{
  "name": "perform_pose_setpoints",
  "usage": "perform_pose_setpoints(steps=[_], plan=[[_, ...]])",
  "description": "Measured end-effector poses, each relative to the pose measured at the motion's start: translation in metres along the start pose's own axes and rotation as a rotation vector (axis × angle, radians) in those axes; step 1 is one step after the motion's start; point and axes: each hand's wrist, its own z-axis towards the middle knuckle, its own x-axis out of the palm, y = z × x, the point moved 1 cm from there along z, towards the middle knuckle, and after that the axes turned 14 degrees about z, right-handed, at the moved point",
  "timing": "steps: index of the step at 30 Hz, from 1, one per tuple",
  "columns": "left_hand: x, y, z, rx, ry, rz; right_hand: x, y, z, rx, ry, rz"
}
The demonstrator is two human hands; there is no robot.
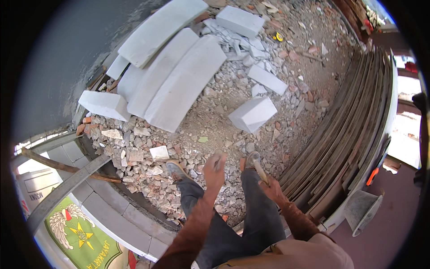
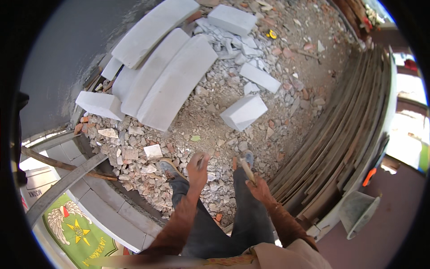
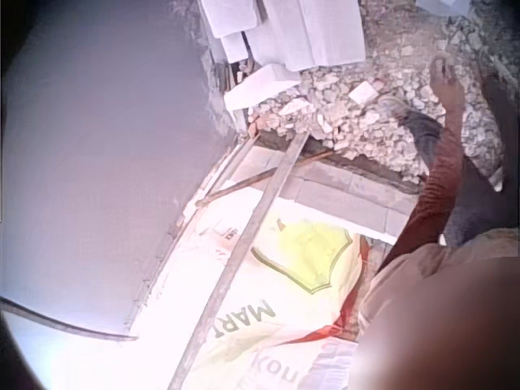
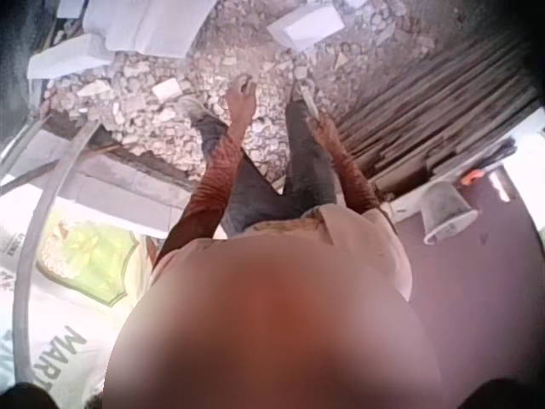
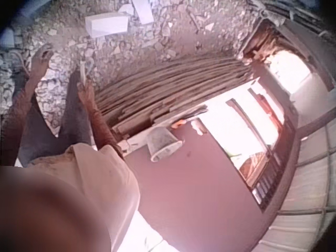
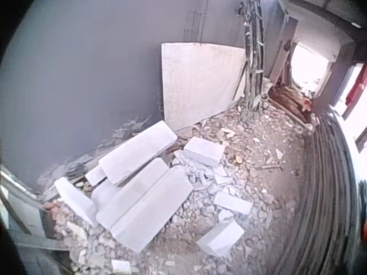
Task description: The person applies cement to a wall using a trowel and bucket, then uses a hammer to break a white block and places the pieces into the bucket. The person continues to apply cement to the wall in a construction setting.
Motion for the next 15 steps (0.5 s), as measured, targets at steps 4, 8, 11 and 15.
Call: perform_pose_setpoints(steps=[4,8,11,15], plan=[[0.128,-0.035,0.082,0.195,0.114,0.153,-0.051,-0.042,-0.006,0.05,-0.18,0.214],[0.205,-0.038,0.143,0.321,0.104,0.186,-0.069,-0.066,-0.002,-0.047,-0.282,0.458],[0.228,-0.03,0.157,0.333,0.109,0.305,-0.072,-0.074,0.008,-0.049,-0.293,0.572],[0.233,-0.02,0.152,0.319,0.13,0.363,-0.075,-0.075,0.018,-0.04,-0.266,0.64]])
